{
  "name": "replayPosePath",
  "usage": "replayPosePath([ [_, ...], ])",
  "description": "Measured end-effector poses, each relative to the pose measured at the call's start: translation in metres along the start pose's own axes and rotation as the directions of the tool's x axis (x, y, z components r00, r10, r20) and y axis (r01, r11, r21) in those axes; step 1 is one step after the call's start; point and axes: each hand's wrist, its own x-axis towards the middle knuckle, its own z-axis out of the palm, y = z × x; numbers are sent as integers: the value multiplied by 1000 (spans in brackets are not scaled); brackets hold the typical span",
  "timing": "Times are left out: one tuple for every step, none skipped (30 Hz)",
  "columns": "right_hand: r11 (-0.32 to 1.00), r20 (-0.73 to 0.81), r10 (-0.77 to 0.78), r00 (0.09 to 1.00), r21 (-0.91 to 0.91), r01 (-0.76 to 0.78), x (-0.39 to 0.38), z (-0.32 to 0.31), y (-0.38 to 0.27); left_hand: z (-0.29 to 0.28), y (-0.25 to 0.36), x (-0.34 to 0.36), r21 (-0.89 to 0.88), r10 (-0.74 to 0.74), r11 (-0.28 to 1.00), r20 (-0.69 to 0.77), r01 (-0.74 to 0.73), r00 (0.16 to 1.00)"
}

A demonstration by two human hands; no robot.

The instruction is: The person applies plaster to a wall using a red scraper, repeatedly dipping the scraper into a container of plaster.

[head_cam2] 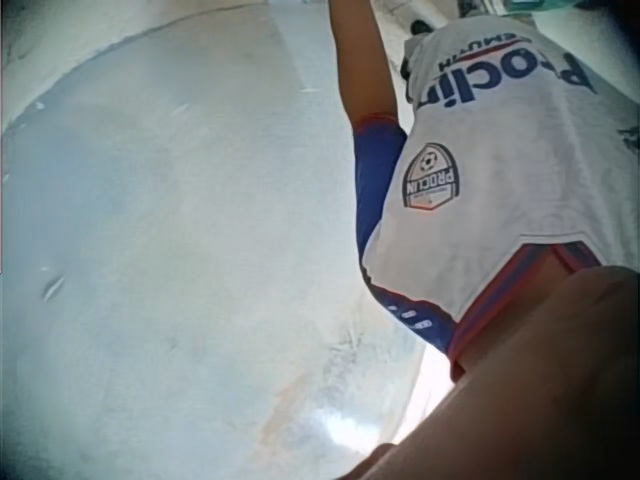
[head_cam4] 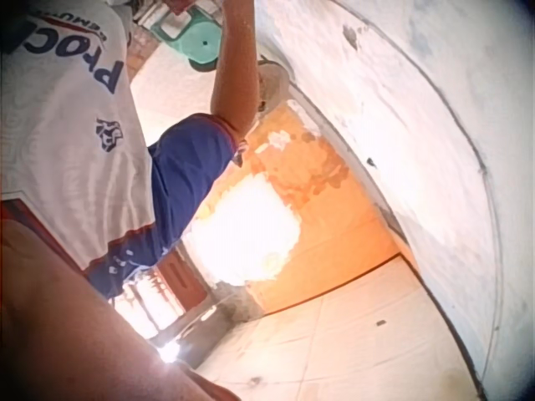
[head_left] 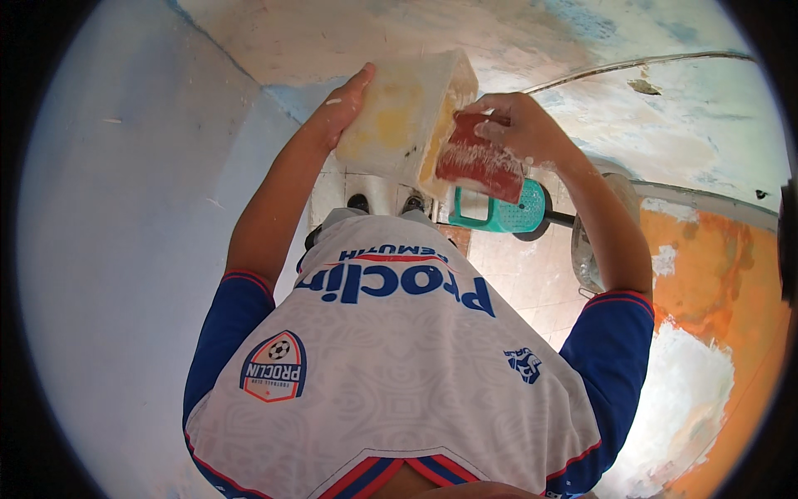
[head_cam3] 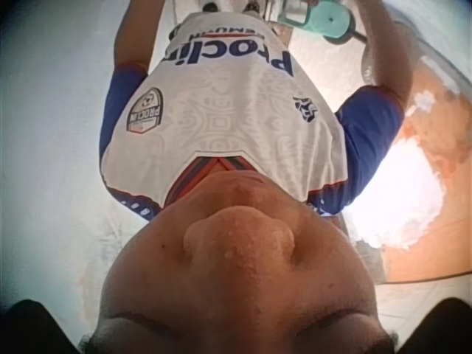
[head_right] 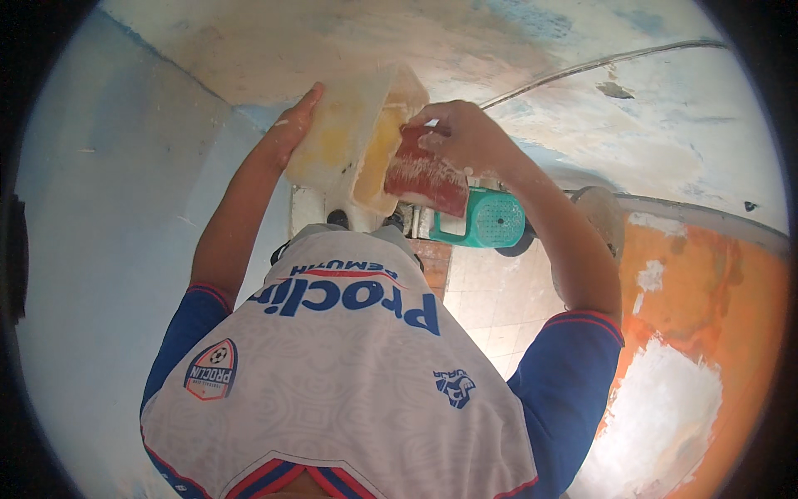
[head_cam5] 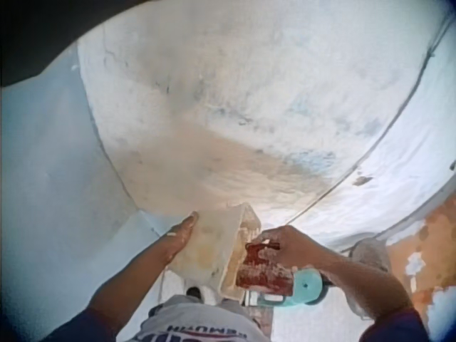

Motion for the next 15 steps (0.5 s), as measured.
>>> replayPosePath([
  [1000,-2,1,1000,-4,-1,-1,3,-2,-1,0,0,2,30,1000,3,-30,1000],
  [1000,-3,3,1000,-8,-3,-2,5,-4,-3,1,0,3,59,998,6,-59,998],
  [999,-31,22,999,-42,-23,-5,-7,-19,-6,1,0,0,88,996,4,-88,996],
  [999,-72,32,997,10,-31,-3,-8,-18,-10,1,1,-9,100,995,6,-100,995],
  [997,-113,44,993,61,-37,-1,-10,-14,-14,0,2,-18,112,994,8,-112,994],
  [992,-160,60,985,116,-42,-1,-11,-13,-15,2,1,-22,123,992,14,-123,992],
  [1000,-114,-2,994,4,2,-3,-8,-15,-14,4,0,-25,132,991,-10,-132,991],
  [1000,-56,16,998,20,-14,-10,2,-21,-13,5,-2,-27,141,990,-35,-142,989],
  [999,-69,-19,997,-37,16,-14,9,-28,-11,7,-5,-26,150,988,-58,-151,987],
  [994,-81,-54,995,-96,46,-16,13,-31,-12,7,-7,-59,161,985,-54,-164,985],
  [1000,-83,-3,997,-25,0,-17,9,-34,-14,7,-9,-91,172,980,-50,-176,984],
  [998,-78,44,996,44,-40,-17,1,-41,-17,6,-12,-126,187,973,-50,-192,981],
  [990,-71,89,994,115,-80,-17,-7,-48,-20,4,-13,-153,224,962,-38,-227,974],
  [953,-147,89,985,301,-41,-21,-14,-57,-23,0,-13,-180,261,948,-27,-262,965],
  [931,-249,-1,968,354,92,-22,-17,-54,-25,-2,-13,-205,300,933,-13,-296,954],
])
